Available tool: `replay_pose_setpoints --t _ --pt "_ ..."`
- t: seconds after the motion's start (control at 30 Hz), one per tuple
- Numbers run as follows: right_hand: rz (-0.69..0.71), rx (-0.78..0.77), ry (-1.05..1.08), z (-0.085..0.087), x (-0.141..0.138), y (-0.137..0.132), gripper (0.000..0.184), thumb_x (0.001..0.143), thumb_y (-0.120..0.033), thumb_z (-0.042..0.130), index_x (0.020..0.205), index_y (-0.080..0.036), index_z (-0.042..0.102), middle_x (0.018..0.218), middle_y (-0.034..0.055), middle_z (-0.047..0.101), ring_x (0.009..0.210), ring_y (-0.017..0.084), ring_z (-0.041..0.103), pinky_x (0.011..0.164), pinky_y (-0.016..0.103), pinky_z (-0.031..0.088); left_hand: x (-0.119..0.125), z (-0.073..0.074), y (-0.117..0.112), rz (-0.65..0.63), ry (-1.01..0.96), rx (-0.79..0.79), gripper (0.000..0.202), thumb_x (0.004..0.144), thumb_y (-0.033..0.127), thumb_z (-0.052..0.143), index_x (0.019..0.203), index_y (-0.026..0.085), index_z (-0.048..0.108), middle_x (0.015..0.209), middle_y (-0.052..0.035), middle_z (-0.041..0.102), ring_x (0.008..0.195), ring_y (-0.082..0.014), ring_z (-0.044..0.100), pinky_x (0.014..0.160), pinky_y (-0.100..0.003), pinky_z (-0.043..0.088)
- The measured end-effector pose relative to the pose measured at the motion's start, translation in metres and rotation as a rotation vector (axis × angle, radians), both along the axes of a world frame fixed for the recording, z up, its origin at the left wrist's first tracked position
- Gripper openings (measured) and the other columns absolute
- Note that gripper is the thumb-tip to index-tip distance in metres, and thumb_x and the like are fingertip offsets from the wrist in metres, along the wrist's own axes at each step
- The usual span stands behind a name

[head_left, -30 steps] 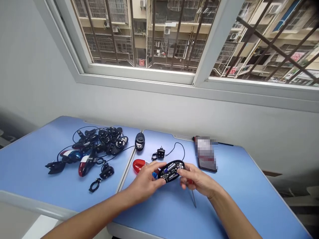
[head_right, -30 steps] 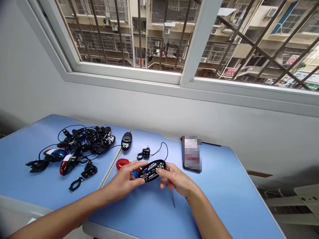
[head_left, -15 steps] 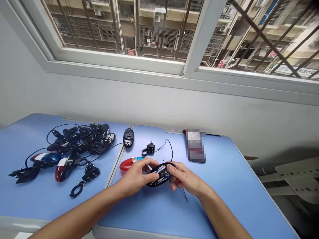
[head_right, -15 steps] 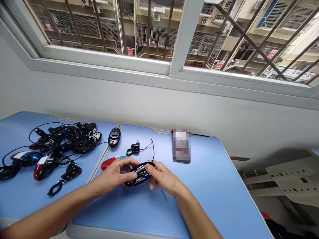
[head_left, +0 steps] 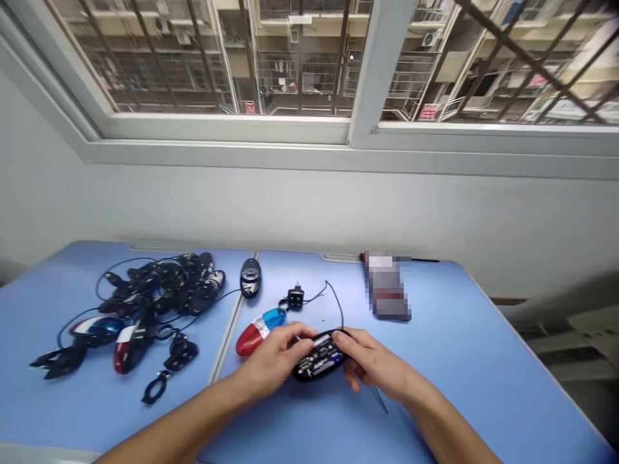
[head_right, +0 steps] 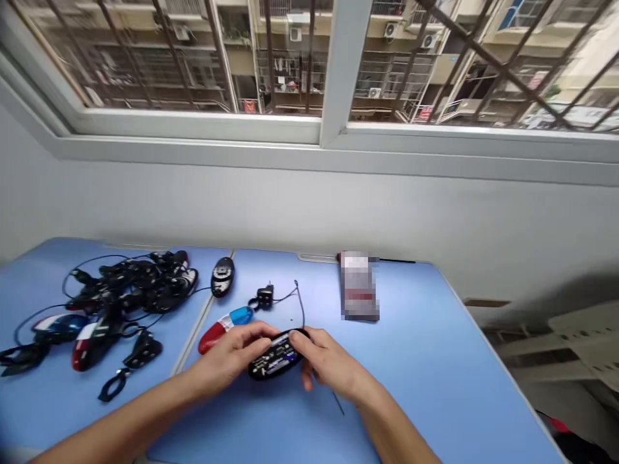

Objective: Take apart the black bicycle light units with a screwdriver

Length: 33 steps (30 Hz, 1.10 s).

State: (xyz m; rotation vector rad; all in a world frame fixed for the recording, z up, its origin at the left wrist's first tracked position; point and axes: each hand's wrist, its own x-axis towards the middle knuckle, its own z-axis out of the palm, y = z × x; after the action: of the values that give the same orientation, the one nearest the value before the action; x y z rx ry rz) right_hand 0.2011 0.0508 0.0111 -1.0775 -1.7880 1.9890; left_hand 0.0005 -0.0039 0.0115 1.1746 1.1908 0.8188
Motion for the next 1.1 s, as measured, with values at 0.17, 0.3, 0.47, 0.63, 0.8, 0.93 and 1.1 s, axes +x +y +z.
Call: replay_pose_setpoints --t 0.17,0.3,0.47,0.63,0.8,0.93,1.1 --pt "0.089 0.012 -0.013 -0.004 0.001 0.0 0.059 0.087 -0.075 0.043 0.088 -0.017 0.054 0.054 -0.0056 0.048 0.045 0.008 0.046 0.042 0.021 0.023 0.005 0.003 0.004 -0.034 0.094 0.034 0.037 0.081 0.048 0.067 0.101 0.016 0.068 0.096 -0.0053 0.066 0.084 -0.019 0.058 0.075 -0.03 0.045" --pt "0.113 0.027 -0.048 -0.004 0.001 -0.002 0.054 0.091 -0.07 0.041 0.085 -0.017 0.052 0.054 -0.0049 0.049 0.047 0.008 0.047 0.045 0.022 0.026 0.005 -0.003 0.004 0.013 -0.098 -0.07 0.045 0.076 0.058 0.07 0.084 0.015 0.067 0.078 -0.001 0.063 0.073 -0.0157 0.056 0.069 -0.027 0.043" --pt "0.108 0.019 -0.057 -0.002 0.001 -0.002 0.053 0.09 -0.069 0.042 0.085 -0.017 0.053 0.056 -0.0048 0.049 0.046 0.008 0.046 0.046 0.023 0.027 0.006 -0.008 -0.001 0.029 -0.167 -0.091 0.046 0.08 0.061 0.066 0.087 0.015 0.064 0.079 0.0 0.06 0.075 -0.015 0.055 0.071 -0.027 0.042" --pt "0.144 0.015 -0.053 -0.001 0.003 -0.001 0.053 0.091 -0.069 0.042 0.089 -0.017 0.053 0.058 -0.0045 0.049 0.047 0.008 0.045 0.045 0.023 0.025 0.004 -0.004 -0.006 0.041 -0.095 0.027 0.036 0.082 0.045 0.066 0.107 0.019 0.063 0.101 -0.0051 0.06 0.095 -0.0203 0.055 0.082 -0.031 0.044" --pt "0.155 -0.033 -0.03 0.002 0.007 0.002 0.052 0.091 -0.068 0.043 0.089 -0.017 0.053 0.053 -0.0065 0.046 0.042 0.007 0.037 0.043 0.023 0.021 -0.009 0.005 -0.007 -0.161 -0.023 0.098 0.032 0.081 0.025 0.065 0.113 0.024 0.067 0.111 -0.0052 0.058 0.099 -0.0202 0.054 0.08 -0.031 0.046" --pt "0.202 -0.017 -0.014 0.007 0.01 0.003 0.052 0.091 -0.067 0.043 0.092 -0.016 0.055 0.053 -0.006 0.047 0.043 0.007 0.036 0.044 0.023 0.021 -0.018 0.007 -0.004 -0.236 -0.063 0.13 0.039 0.078 0.02 0.07 0.116 0.03 0.069 0.11 -0.003 0.059 0.1 -0.0198 0.055 0.092 -0.035 0.046" --pt "0.211 0.004 -0.037 0.009 0.012 0.004 0.053 0.091 -0.068 0.043 0.093 -0.016 0.056 0.054 -0.0056 0.048 0.044 0.008 0.036 0.043 0.024 0.022 -0.017 0.007 -0.003 -0.24 -0.046 0.125 0.029 0.081 0.02 0.068 0.109 0.026 0.072 0.104 -0.003 0.062 0.097 -0.0193 0.058 0.092 -0.035 0.047"
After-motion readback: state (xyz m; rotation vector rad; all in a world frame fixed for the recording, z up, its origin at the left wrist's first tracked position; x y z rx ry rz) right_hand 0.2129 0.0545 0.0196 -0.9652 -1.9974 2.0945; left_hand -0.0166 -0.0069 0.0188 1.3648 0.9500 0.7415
